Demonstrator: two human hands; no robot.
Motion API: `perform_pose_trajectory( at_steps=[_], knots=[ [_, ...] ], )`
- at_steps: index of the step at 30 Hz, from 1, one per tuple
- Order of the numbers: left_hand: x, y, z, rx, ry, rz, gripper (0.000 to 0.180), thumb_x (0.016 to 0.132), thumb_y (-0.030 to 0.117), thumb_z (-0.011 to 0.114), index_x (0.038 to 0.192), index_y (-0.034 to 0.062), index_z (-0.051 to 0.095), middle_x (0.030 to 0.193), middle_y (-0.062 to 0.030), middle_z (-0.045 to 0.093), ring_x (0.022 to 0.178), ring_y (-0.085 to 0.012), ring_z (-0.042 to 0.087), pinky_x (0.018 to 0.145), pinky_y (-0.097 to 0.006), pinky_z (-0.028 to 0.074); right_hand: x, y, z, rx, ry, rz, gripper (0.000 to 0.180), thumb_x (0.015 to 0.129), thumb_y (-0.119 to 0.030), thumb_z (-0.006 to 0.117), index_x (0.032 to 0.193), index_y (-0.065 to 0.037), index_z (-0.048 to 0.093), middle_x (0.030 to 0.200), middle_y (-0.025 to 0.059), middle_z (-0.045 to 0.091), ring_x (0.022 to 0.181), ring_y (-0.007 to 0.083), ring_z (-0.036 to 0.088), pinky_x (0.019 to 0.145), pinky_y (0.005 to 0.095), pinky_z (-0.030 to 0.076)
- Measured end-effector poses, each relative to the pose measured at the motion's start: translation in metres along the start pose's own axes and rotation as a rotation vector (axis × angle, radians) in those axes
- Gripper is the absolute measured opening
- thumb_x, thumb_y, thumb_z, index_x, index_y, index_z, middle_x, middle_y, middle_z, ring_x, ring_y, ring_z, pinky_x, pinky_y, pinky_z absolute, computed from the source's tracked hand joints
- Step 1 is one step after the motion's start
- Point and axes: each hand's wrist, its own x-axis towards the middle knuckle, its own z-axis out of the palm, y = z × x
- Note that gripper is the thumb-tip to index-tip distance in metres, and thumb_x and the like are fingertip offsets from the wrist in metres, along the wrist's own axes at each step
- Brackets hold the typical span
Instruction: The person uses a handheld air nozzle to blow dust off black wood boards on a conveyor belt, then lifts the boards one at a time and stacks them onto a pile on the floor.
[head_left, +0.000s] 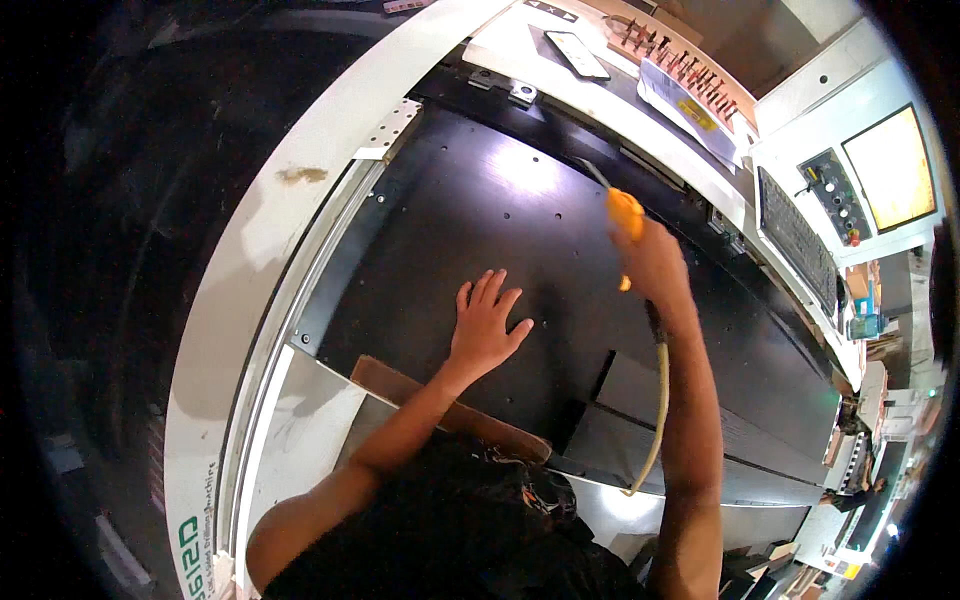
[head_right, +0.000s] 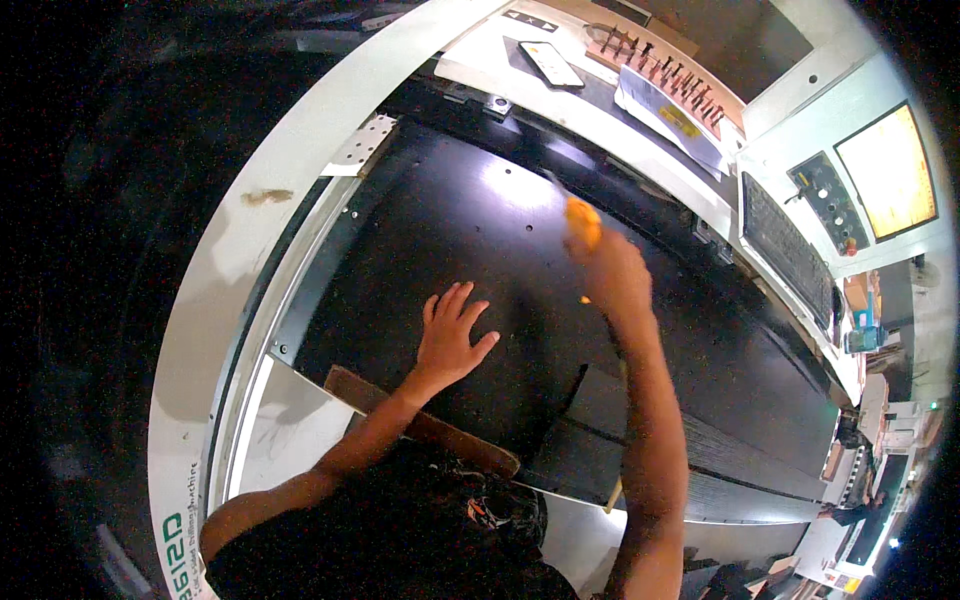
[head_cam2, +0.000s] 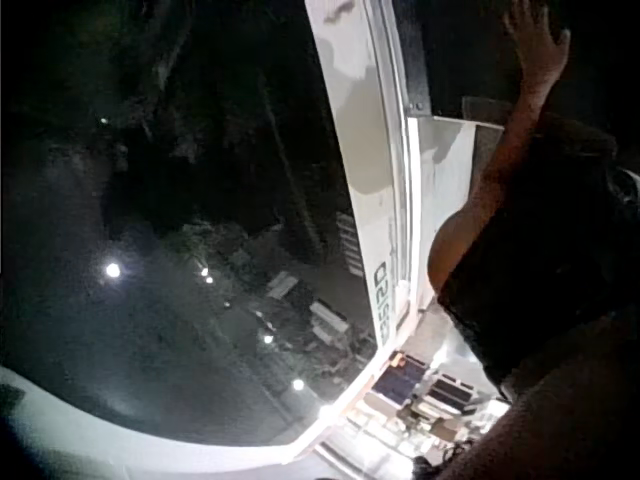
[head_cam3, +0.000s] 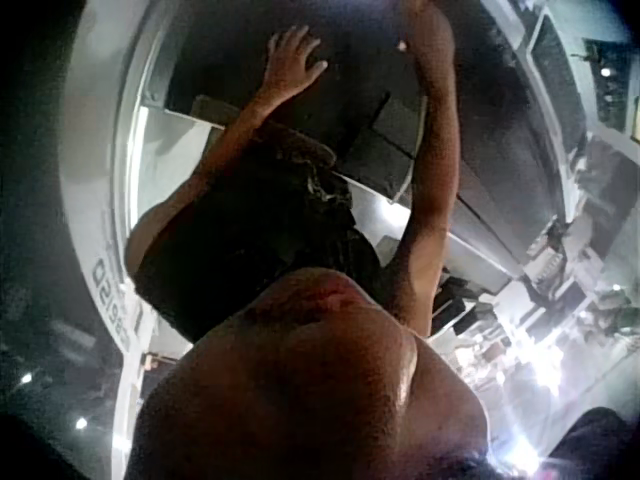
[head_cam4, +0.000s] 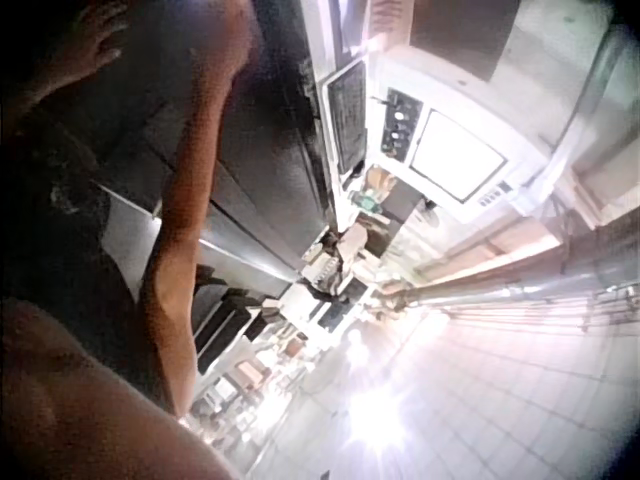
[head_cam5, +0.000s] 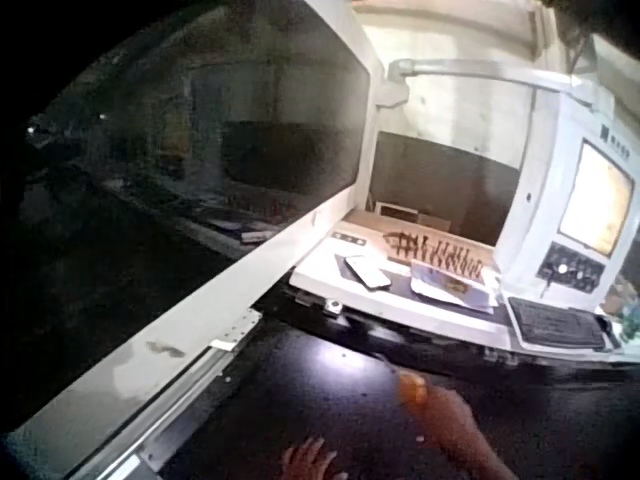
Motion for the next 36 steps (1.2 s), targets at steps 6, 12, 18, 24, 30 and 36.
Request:
perform_pose_trajectory(
  at_steps=[6, 12, 18, 24, 30, 36],
  knots=[
    [0.004, 0.000, 0.000, 0.003, -0.091, -0.030, 0.056, 0.095, 0.043, 0.077, 0.139, 0.0101, 0.065, 0.164, -0.0185, 0.042, 0.156, -0.0367, 0.035, 0.125, -0.062, 0.021, 0.016, -0.053, 0.019, 0.084, -0.066, -0.053, 0.056, 0.101, -0.057, 0.064, 0.113, -0.003, 0.074, 0.102, 0.0254, 0.077, 0.098, 0.0456, 0.075, 0.088, 0.0572, 0.058],
    [0.054, 0.013, 0.007, -0.267, 0.102, 0.043, 0.045, 0.092, 0.031, 0.079, 0.129, 0.0067, 0.069, 0.146, -0.0181, 0.062, 0.141, -0.0404, 0.053, 0.117, -0.058, 0.037, 0.026, 0.092, -0.011, 0.000, -0.007, 0.189, 0.057, 0.100, -0.057, 0.066, 0.112, -0.002, 0.075, 0.105, 0.0268, 0.077, 0.101, 0.0459, 0.075, 0.088, 0.0562, 0.058],
    [0.182, 0.091, 0.081, -0.515, -0.034, 0.414, 0.041, 0.094, 0.028, 0.076, 0.126, 0.0031, 0.069, 0.136, -0.0195, 0.067, 0.130, -0.0395, 0.061, 0.111, -0.050, 0.046, -0.046, 0.271, -0.055, 0.092, 0.157, 0.522, 0.057, 0.101, -0.053, 0.068, 0.104, 0.004, 0.071, 0.081, 0.0178, 0.074, 0.071, 0.0349, 0.077, 0.062, 0.0463, 0.059],
    [0.359, 0.135, 0.204, -0.092, -0.470, 0.245, 0.058, 0.101, 0.044, 0.061, 0.146, 0.0073, 0.060, 0.153, -0.0211, 0.054, 0.148, -0.0375, 0.048, 0.121, -0.060, 0.036, -0.116, 0.202, -0.080, 0.247, 0.054, 0.665, 0.056, 0.103, -0.053, 0.066, 0.109, 0.002, 0.071, 0.079, 0.0186, 0.075, 0.085, 0.0415, 0.077, 0.076, 0.0500, 0.057],
    [0.337, 0.129, 0.236, 0.218, -0.297, 0.404, 0.079, 0.104, 0.065, 0.049, 0.165, 0.0145, 0.042, 0.171, -0.0236, 0.033, 0.160, -0.0397, 0.028, 0.129, -0.066, 0.013, -0.157, 0.220, -0.070, 0.158, 0.115, 0.707, 0.050, 0.103, -0.051, 0.067, 0.109, -0.001, 0.072, 0.077, 0.0180, 0.075, 0.083, 0.0392, 0.077, 0.077, 0.0507, 0.057],
    [0.201, 0.123, 0.177, 0.124, -0.155, 0.585, 0.070, 0.101, 0.056, 0.064, 0.152, 0.0093, 0.054, 0.154, -0.0346, 0.042, 0.146, -0.0504, 0.039, 0.119, -0.071, 0.028, -0.149, 0.217, -0.039, 0.089, 0.027, 0.628, 0.054, 0.102, -0.057, 0.063, 0.117, -0.006, 0.071, 0.101, 0.0222, 0.078, 0.097, 0.0440, 0.075, 0.085, 0.0538, 0.059]
  ],
)
